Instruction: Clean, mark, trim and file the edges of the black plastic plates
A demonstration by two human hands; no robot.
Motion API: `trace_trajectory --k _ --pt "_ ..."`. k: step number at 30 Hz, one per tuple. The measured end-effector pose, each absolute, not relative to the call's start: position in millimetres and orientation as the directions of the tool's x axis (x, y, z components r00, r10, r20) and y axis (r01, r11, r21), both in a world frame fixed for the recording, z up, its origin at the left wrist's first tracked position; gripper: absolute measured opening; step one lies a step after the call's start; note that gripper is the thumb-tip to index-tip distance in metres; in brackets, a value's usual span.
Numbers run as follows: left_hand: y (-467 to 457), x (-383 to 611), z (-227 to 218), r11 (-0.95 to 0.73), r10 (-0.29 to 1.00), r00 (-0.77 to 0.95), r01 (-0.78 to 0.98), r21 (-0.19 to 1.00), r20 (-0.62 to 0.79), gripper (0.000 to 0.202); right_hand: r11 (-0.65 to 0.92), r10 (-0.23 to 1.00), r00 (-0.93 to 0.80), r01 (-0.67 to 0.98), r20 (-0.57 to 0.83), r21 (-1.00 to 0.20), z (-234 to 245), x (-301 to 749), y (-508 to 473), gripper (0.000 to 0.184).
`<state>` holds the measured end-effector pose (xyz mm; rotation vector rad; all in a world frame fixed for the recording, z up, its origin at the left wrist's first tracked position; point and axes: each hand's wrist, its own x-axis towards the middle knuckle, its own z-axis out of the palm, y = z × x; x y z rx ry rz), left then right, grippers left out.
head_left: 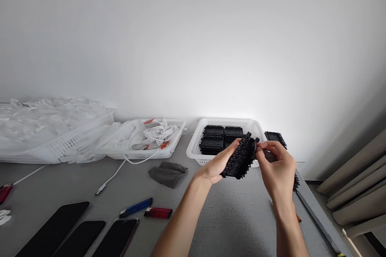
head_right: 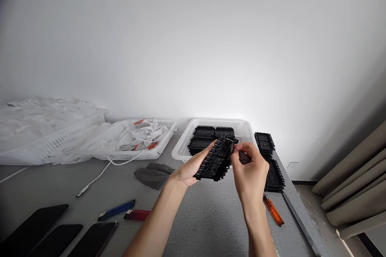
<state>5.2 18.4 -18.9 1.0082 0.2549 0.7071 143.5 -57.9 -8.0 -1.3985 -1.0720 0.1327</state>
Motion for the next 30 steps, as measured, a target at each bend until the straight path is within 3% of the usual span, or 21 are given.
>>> trace_trajectory --k 5,10,14,22,26,30 --pt "18 4 -20 0.305 0.696 0.709 -0.434 0.848 0.112 0.044 0.201 0.496 0.483 0.745 0.722 -0.636 -13 128 -51 0.011" --pt "15 9 -21 0.277 0.747 0.649 -0.503 0.819 0.145 0.045 0.205 0.499 0.400 0.808 0.769 -0.553 -17 116 -48 0.015" --pt "14 12 -23 0.272 0.756 0.633 -0.535 0.800 0.167 0.042 0.207 0.519 0.418 0.785 0.746 -0.584 -19 116 -49 0.017" --pt "9 15 -20 0.304 0.805 0.587 -0.526 0.794 0.081 0.040 0.232 0.616 0.432 0.700 0.659 -0.675 -9 124 -54 0.012" --pt "9 14 -17 0.301 0.804 0.587 -0.540 0.786 0.095 0.044 0.283 0.664 0.471 0.560 0.580 -0.779 -5 134 -58 0.007" --pt "18 7 -22 0.377 0.817 0.576 -0.565 0.734 0.023 0.050 0.278 0.682 0.557 0.400 0.473 -0.873 -4 139 -60 0.007"
